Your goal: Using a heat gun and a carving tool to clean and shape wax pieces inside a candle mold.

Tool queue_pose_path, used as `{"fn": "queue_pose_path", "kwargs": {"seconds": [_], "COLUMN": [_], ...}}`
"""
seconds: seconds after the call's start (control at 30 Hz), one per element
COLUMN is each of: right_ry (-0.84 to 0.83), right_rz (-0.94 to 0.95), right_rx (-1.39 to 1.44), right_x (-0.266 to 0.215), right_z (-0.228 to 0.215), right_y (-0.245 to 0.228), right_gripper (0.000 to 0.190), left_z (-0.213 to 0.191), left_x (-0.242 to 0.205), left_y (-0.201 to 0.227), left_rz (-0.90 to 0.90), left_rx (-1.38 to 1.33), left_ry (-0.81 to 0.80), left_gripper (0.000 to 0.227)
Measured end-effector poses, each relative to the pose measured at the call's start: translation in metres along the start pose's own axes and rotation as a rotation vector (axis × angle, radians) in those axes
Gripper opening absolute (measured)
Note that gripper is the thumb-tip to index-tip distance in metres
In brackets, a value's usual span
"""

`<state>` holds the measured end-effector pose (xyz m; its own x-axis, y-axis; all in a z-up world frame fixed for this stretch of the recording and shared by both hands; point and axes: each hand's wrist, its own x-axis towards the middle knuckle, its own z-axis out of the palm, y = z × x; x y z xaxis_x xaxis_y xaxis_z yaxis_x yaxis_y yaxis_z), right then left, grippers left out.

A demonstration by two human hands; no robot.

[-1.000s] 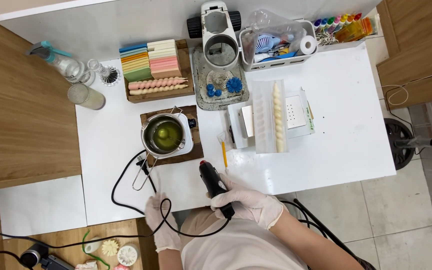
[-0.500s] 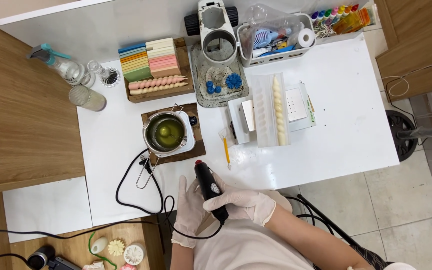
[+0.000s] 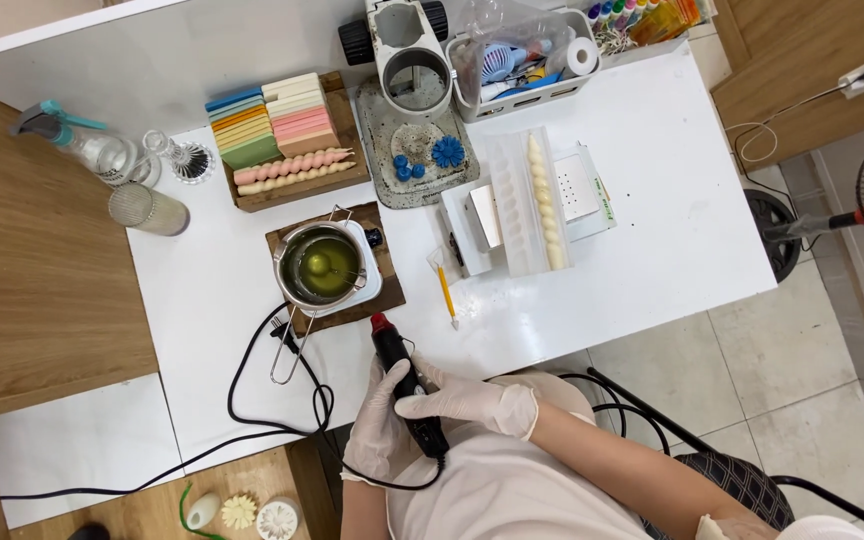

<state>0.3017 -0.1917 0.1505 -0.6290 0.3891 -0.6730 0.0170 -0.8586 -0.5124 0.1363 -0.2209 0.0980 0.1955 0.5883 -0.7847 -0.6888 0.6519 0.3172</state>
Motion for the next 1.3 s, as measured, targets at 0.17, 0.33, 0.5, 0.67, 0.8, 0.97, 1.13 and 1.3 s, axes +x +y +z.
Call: {"fn": "queue_pose_path", "kwargs": {"seconds": [0.17,0.33,0.5,0.67,0.8,0.97,1.13,1.3], "right_ry": [0.102,0.264,0.546,0.518,0.656,0.687,0.626,0.6], "right_rz": [-0.008,-0.067,-0.018,0.016,0.009,0.067,0.159,0.162], "right_rx": [-0.315,-0.588,-0.942,-0.475,-0.753,-0.491,-0.025,0.243], "right_x": [0.015,0.031,0.045,0.046,0.042,0.071,0.101,0.118], "right_z": [-0.002,-0.013,-0.032,-0.037,-0.043,-0.055,-0.051,-0.059], "right_y": [0.01,0.034,0.045,0.033,0.037,0.061,0.072,0.09], "right_gripper": [0.108,0.099,0.077,0.067,0.065,0.068,0.068,0.064], "left_z": [-0.032,-0.037,-0.03,-0.056,-0.064,-0.06,-0.051,-0.081], "left_x": [0.023,0.038,0.042,0.066,0.074,0.07,0.059,0.079], "left_y": [0.005,0.02,0.035,0.037,0.041,0.052,0.061,0.058], "left_rz": [0.052,-0.038,-0.146,-0.169,-0.019,-0.003,-0.072,-0.112], "left_rx": [0.084,0.437,0.554,0.57,0.796,0.967,1.053,1.036], "left_ry": [-0.107,-0.212,-0.244,-0.314,-0.417,-0.449,-0.472,-0.485], "left_gripper": [0.069,0.094,0.101,0.11,0.122,0.123,0.12,0.114]}}
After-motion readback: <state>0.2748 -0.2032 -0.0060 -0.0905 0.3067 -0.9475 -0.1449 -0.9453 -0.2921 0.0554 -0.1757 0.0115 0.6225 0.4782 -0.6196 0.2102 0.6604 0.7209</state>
